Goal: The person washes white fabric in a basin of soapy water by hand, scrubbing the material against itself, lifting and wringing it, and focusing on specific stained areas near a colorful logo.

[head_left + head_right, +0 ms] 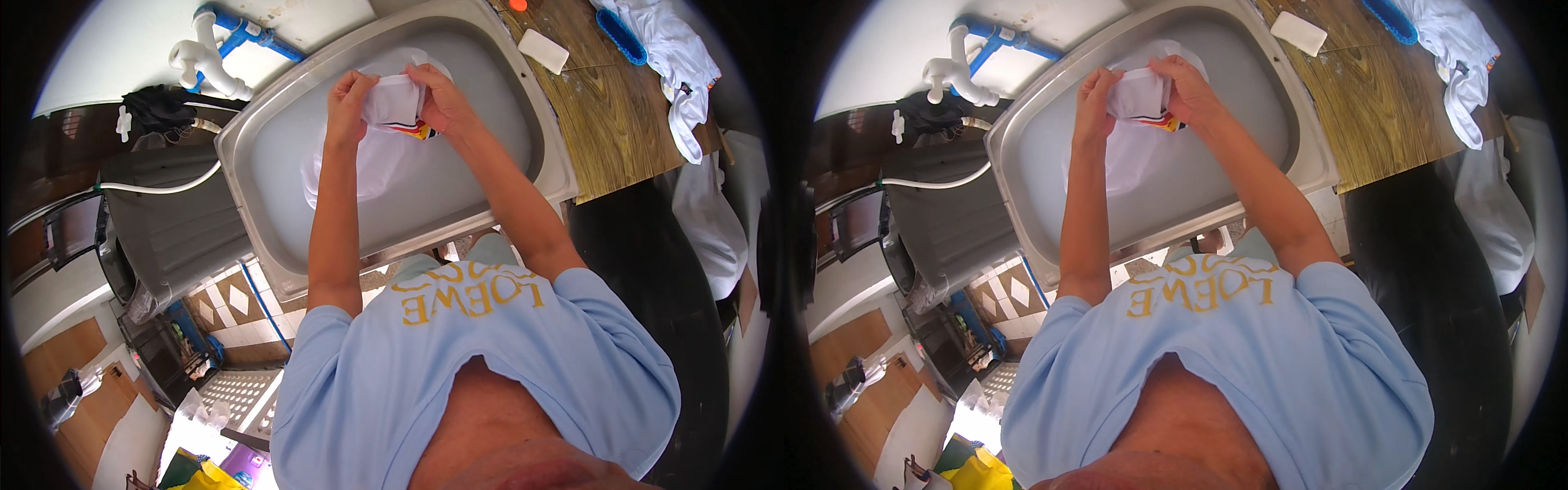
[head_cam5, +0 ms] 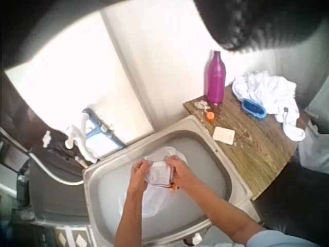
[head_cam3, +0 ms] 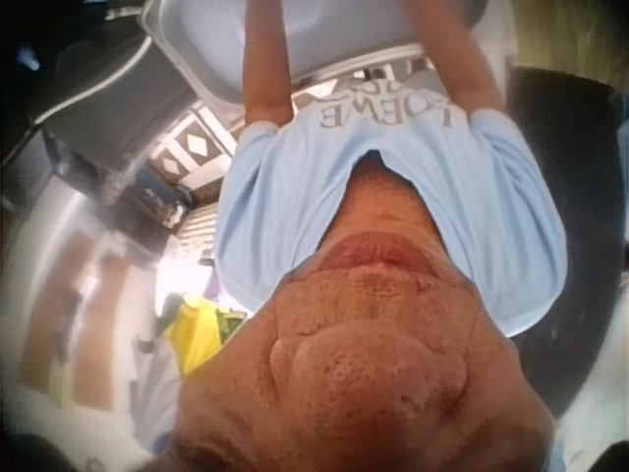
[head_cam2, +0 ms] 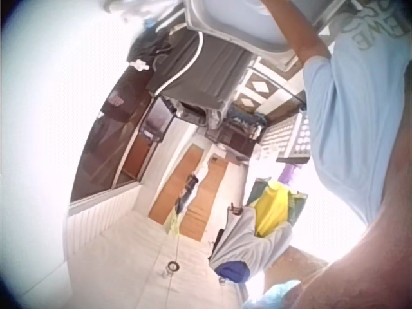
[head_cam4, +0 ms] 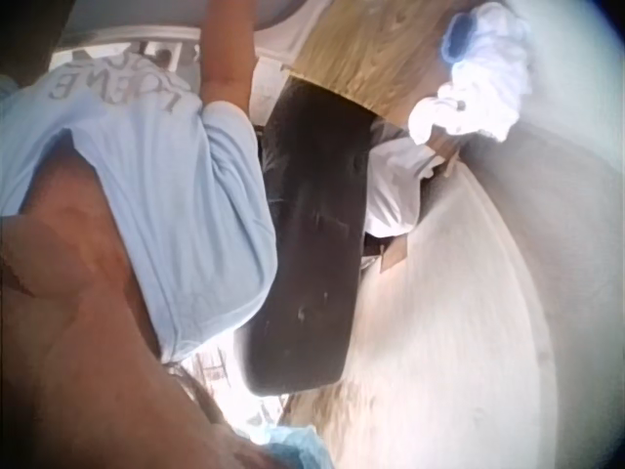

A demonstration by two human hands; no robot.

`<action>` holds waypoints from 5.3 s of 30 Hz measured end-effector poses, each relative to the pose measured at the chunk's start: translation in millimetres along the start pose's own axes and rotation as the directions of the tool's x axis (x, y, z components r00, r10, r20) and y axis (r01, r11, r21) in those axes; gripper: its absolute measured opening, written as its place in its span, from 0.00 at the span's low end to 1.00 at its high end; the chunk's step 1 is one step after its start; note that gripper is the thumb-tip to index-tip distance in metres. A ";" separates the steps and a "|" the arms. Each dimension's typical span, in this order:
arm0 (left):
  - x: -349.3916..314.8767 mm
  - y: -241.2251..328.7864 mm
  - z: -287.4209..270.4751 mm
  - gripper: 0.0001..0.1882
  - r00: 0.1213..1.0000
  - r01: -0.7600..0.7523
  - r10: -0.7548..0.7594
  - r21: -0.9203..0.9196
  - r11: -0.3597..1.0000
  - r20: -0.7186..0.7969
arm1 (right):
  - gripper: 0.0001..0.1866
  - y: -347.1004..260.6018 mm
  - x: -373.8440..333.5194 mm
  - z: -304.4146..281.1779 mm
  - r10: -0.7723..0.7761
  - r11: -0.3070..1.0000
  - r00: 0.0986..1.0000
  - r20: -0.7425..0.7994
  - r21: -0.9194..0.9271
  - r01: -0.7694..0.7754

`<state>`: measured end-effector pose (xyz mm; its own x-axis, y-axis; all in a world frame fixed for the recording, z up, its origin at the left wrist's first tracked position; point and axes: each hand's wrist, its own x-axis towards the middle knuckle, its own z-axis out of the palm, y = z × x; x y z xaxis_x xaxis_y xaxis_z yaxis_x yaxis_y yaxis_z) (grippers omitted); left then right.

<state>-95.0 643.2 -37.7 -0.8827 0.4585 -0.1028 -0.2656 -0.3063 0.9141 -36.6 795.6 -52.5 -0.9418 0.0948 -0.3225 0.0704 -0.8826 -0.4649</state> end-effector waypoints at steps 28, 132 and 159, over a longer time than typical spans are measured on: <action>42.8 -44.7 46.3 0.08 0.811 -0.503 0.463 0.831 0.237 0.359 | 0.19 27.1 46.4 -48.3 0.023 0.995 0.995 0.094 0.096 -0.032; 41.2 -72.1 67.8 0.10 0.698 -0.588 0.629 0.775 0.231 0.342 | 0.19 24.1 57.0 -56.8 -0.010 0.999 0.999 -0.048 -0.043 0.008; 44.4 -100.2 -7.0 0.11 0.831 -0.316 0.496 0.948 0.045 0.253 | 0.19 17.7 47.6 -55.1 -0.532 0.042 0.807 0.256 -0.944 0.327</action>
<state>-110.2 688.4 -136.6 -0.7667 0.4406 0.4670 0.6344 0.6317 0.4455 -62.0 809.8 -121.5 -0.8816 0.4284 0.1981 0.0053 0.4287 -0.9034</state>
